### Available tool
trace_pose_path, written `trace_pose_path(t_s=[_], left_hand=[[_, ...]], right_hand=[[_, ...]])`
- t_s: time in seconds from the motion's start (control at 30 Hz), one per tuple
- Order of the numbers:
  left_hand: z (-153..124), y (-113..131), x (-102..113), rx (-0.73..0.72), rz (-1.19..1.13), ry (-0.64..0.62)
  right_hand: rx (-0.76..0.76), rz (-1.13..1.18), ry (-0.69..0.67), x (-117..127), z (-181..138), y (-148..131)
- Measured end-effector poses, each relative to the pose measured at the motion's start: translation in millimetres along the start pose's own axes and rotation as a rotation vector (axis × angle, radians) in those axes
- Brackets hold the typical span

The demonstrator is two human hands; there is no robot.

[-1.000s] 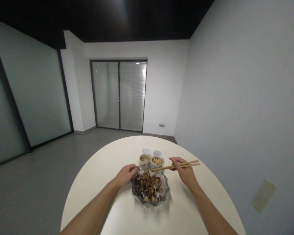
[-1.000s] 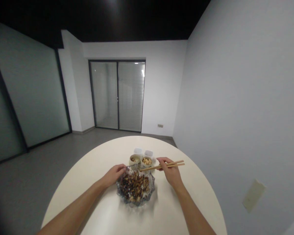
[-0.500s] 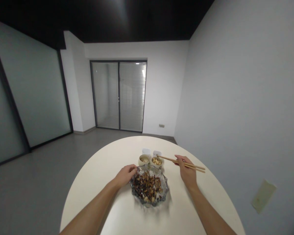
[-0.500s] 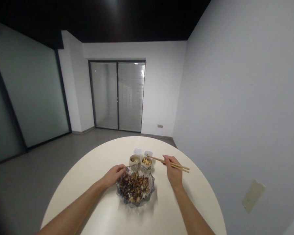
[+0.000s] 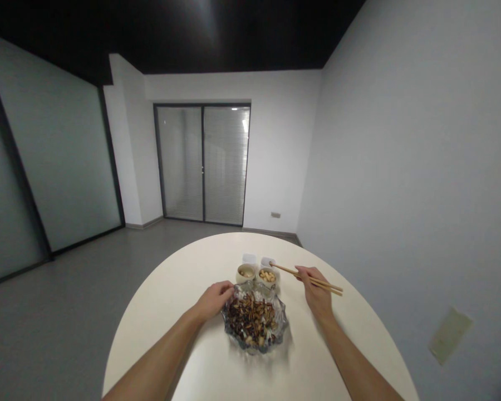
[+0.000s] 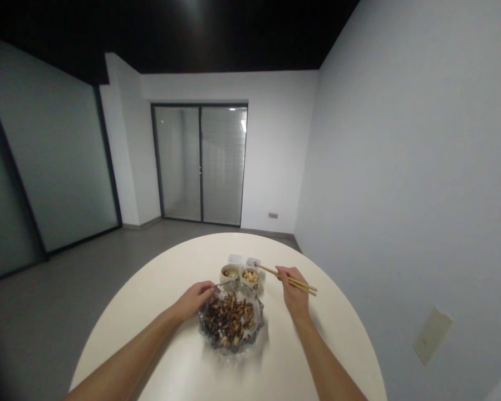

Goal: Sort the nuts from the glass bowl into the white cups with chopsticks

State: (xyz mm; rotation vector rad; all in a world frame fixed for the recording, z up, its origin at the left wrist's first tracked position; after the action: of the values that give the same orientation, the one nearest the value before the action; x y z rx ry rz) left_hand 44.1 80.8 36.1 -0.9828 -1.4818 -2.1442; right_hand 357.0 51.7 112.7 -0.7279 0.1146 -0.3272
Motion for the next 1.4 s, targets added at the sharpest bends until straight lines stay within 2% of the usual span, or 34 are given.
trace_pose_path(t_s=[0.27, 0.43, 0.57, 0.73, 1.03, 1.4], left_hand=[[0, 2, 1, 0.0, -0.004, 0.0], [-2, 2, 2, 0.009, -0.007, -0.004], [-1, 2, 3, 0.006, 0.007, 0.004], [-1, -1, 2, 0.0, 0.021, 0.009], [1, -1, -1, -0.014, -0.009, -0.004], [2, -4, -2, -0.005, -0.008, -0.001]], right_hand=[[0.01, 0.031, -0.023, -4, 1, -3], [0.009, 0.004, 0.011, 2, 3, -15], [-0.027, 0.07, 0.013, 3, 4, -26], [-0.091, 0.173, -0.073, -12, 1, -34], [-0.229, 0.233, -0.242, -41, -11, -20], [-0.263, 0.174, -0.301, -47, -15, -22]])
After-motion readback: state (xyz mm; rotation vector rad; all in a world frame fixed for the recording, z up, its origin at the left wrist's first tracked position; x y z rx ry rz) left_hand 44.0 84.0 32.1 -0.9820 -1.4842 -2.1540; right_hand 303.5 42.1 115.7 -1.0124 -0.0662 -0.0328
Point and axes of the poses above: each hand's wrist, its own z-axis towards the middle knuckle, its own x-axis out of the back of the hand, y = z × x, the point moved 10 cm from there along z, towards the middle knuckle, and after that the axes turned 13 degrees about z, right-handed, at the moved point
